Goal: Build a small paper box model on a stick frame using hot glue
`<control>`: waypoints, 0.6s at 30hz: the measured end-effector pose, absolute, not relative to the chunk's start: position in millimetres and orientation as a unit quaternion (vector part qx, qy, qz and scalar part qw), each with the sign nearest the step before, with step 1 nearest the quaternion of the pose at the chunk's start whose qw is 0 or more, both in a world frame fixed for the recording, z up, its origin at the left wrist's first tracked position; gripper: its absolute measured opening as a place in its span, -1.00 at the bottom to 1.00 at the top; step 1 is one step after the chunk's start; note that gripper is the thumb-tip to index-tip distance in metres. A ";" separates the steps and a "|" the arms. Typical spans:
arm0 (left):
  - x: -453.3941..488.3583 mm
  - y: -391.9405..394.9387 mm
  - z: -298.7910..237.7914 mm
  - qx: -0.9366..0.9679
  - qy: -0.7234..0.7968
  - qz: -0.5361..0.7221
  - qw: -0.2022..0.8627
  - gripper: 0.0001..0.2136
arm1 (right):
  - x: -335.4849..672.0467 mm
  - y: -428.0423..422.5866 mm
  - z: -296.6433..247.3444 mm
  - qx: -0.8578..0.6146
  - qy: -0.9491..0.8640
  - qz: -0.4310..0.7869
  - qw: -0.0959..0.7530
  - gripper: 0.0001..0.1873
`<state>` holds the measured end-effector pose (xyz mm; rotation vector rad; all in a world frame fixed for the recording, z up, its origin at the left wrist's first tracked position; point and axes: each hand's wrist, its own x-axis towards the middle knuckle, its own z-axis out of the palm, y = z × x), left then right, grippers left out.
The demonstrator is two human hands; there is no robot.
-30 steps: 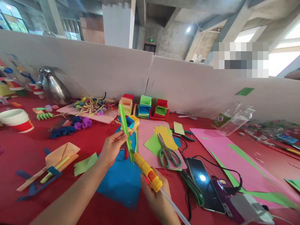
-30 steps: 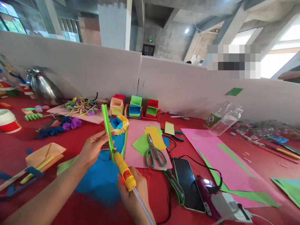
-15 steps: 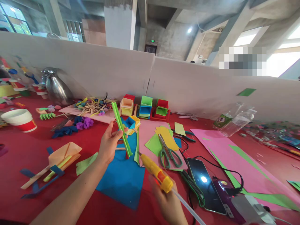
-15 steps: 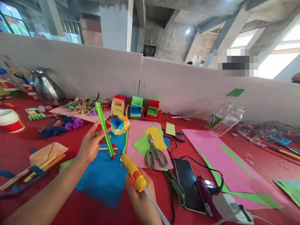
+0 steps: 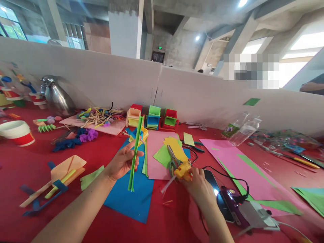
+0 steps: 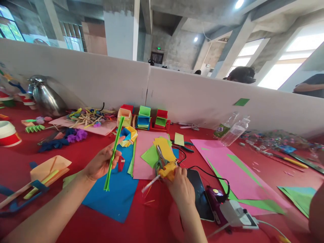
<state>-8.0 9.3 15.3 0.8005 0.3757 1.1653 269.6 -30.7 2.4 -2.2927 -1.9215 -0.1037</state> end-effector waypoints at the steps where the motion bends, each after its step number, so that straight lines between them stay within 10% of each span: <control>1: -7.5 10.6 13.3 0.373 0.180 0.531 0.740 -0.19 | 270.6 -30.7 1.3 -0.755 -0.651 -0.026 0.077 -0.67; 10: 11.4 2.3 8.0 0.434 0.260 0.474 0.721 -0.26 | 216.7 -10.2 47.9 -0.538 -0.700 0.245 0.401 -0.66; 18: 22.7 -3.0 10.3 0.457 0.325 0.433 0.706 -0.29 | 183.6 28.0 23.0 -0.336 -0.602 0.560 0.460 -0.63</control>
